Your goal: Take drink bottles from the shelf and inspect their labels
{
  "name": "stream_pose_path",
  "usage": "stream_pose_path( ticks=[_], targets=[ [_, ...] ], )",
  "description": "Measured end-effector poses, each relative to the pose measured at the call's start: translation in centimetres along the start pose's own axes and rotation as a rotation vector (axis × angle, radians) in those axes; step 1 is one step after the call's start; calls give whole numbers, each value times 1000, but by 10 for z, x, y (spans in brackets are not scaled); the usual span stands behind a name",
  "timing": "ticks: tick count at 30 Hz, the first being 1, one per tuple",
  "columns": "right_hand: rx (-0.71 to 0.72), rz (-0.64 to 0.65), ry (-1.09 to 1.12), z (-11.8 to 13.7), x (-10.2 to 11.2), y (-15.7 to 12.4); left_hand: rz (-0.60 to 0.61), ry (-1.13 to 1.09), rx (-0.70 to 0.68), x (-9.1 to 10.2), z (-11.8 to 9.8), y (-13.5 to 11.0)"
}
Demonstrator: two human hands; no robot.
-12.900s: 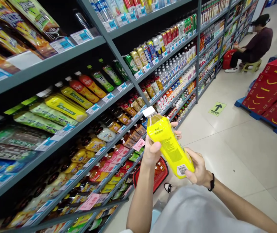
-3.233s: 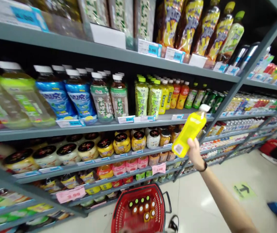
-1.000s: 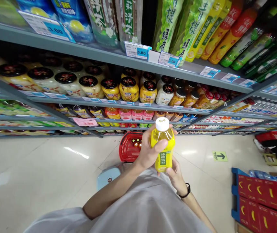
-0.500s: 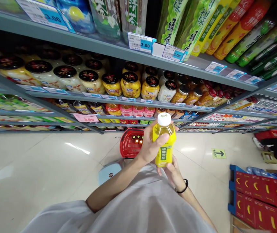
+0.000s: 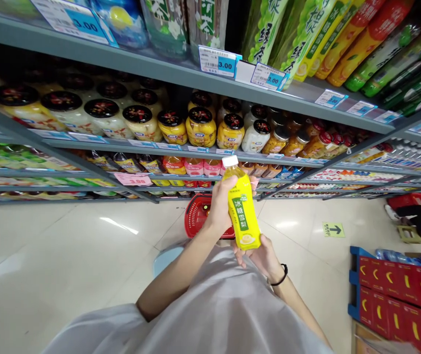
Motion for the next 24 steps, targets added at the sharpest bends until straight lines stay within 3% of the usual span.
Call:
stream_pose_path(
  ticks=[5, 11, 17, 20, 24],
  targets=[
    [58, -52, -14, 8, -6, 5, -42, 50, 53, 0, 1, 5],
    [82, -112, 64, 25, -12, 0, 115, 181, -12, -9, 10, 5],
    [172, -76, 184, 42, -18, -11, 251, 168, -65, -39, 22, 4],
    [219, -37, 91, 53, -19, -28, 306, 135, -4, -59, 36, 5],
    [394, -232, -157, 75, 1, -71, 308, 152, 54, -81, 62, 1]
  ],
)
Point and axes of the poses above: each hand's wrist, its own y-axis towards the middle knuckle, its own x-axis out of the back of the hand, z = x × y, the point moved 5 cm from there along y, towards the middle knuckle, and after that the axes turned 13 degrees about z, right-handed, at the moved point
